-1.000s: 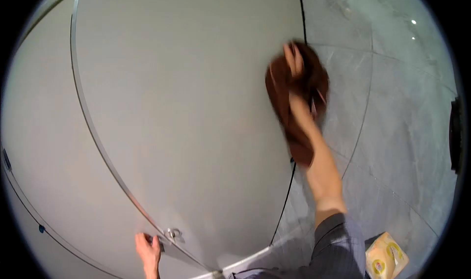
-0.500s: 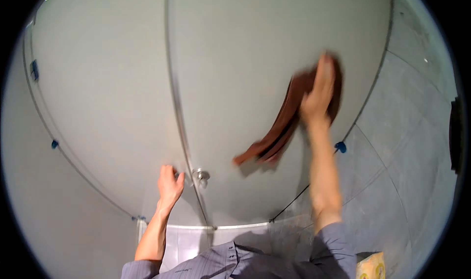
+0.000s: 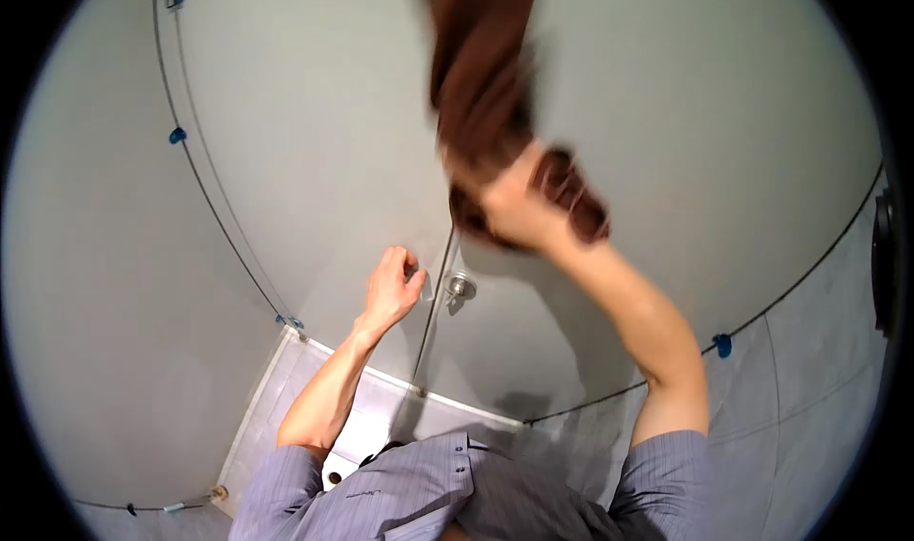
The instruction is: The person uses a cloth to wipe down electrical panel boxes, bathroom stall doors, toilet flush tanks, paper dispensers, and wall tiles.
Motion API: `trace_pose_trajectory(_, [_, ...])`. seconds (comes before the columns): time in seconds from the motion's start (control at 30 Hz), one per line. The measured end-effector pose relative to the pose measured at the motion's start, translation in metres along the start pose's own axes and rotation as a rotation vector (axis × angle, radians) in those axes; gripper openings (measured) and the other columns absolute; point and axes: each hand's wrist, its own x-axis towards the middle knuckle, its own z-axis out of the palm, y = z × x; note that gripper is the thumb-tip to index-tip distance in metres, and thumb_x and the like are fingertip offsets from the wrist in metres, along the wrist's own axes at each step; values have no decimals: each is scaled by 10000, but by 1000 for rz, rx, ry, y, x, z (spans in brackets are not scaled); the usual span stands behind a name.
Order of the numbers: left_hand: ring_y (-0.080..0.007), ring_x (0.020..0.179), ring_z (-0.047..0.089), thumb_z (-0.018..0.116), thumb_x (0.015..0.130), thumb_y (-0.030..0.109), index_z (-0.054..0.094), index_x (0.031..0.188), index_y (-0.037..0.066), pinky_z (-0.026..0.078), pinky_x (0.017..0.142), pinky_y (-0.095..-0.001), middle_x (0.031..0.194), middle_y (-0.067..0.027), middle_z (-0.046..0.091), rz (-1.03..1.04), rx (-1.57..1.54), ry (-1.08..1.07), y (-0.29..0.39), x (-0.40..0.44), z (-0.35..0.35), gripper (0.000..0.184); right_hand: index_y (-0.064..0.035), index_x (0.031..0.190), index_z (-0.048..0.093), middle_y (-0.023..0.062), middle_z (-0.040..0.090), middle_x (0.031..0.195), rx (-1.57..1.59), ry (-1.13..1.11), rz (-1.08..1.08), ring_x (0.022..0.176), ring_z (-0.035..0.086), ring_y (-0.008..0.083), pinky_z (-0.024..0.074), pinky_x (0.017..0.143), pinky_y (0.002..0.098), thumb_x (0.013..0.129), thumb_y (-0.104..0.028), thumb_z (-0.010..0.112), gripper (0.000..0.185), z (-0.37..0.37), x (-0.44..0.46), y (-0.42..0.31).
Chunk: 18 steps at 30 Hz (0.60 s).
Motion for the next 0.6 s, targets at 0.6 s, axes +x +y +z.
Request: trace_pose_trajectory(0.6, [-368,828,621,688,859,172,607,894,14,505,745,-465,897,-173,637,-91,-64,5,-22,50,-46,181,-93,1105,662,235,690,1062,-460,320,298,929,678,439,541,831,533,849,-221,611,291,-92,339,201])
